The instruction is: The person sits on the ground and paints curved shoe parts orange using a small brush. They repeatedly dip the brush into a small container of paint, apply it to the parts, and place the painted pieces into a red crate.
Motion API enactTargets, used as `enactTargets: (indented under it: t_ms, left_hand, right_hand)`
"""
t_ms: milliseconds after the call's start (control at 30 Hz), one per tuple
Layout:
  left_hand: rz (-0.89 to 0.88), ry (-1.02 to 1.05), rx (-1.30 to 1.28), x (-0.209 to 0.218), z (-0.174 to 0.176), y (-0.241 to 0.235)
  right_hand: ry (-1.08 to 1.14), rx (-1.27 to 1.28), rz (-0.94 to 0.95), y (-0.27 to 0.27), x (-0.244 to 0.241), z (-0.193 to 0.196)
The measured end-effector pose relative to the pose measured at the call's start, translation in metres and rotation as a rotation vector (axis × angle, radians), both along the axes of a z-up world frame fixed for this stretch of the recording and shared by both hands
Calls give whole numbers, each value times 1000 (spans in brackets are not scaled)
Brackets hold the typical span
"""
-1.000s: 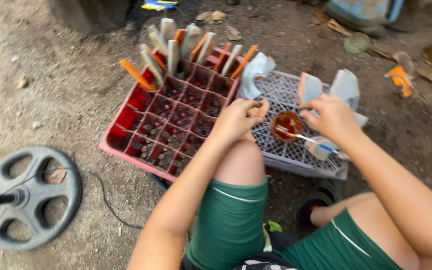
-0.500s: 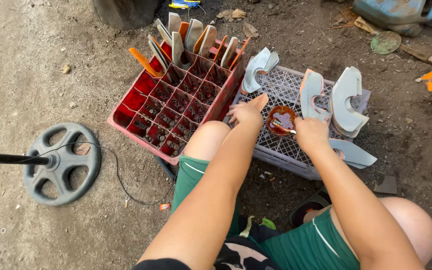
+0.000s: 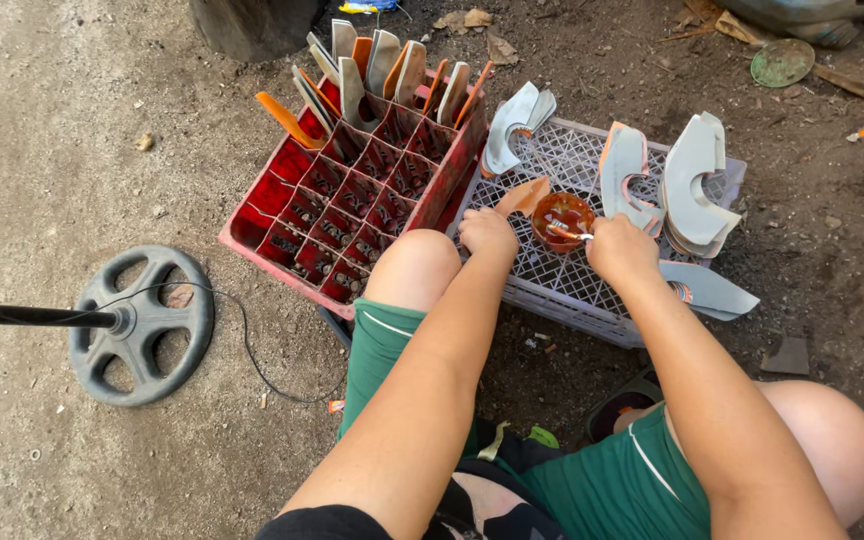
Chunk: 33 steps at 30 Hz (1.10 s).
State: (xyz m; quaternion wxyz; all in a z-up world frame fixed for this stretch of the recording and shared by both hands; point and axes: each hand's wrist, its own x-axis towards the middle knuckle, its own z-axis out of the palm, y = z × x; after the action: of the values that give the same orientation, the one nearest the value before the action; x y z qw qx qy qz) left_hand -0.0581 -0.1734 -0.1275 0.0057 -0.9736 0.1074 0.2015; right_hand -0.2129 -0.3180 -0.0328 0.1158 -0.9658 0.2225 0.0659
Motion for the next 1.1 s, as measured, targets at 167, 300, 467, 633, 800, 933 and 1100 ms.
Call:
enactTargets:
  t_ms: [167,300,467,633,800,933,1100]
  left_hand:
    - [97,-12,-220,21,34,-2]
    - [-136,-47,-248,53,62,-1]
    - [-224,122,-476,49,68,-4]
    - [-127,299,-645,27,46,-21]
    - [-135,298,-648,18,39,-31]
    - [-21,258,-651,8,42,-31]
    - [71,180,-799,1,67,-19]
  right_hand:
    - [80,17,-19,1,3,-2]
    - [70,-31,0,-3,0,-16]
    - [27,3,-16,-6,-5,-23]
    - [-64,16,-21,2,-14,-25]
    - [-20,69,-71,11,-16,-24]
    - [14,122,-108,10,-13,-29]
    - [-28,283,-164,9,-11,-38]
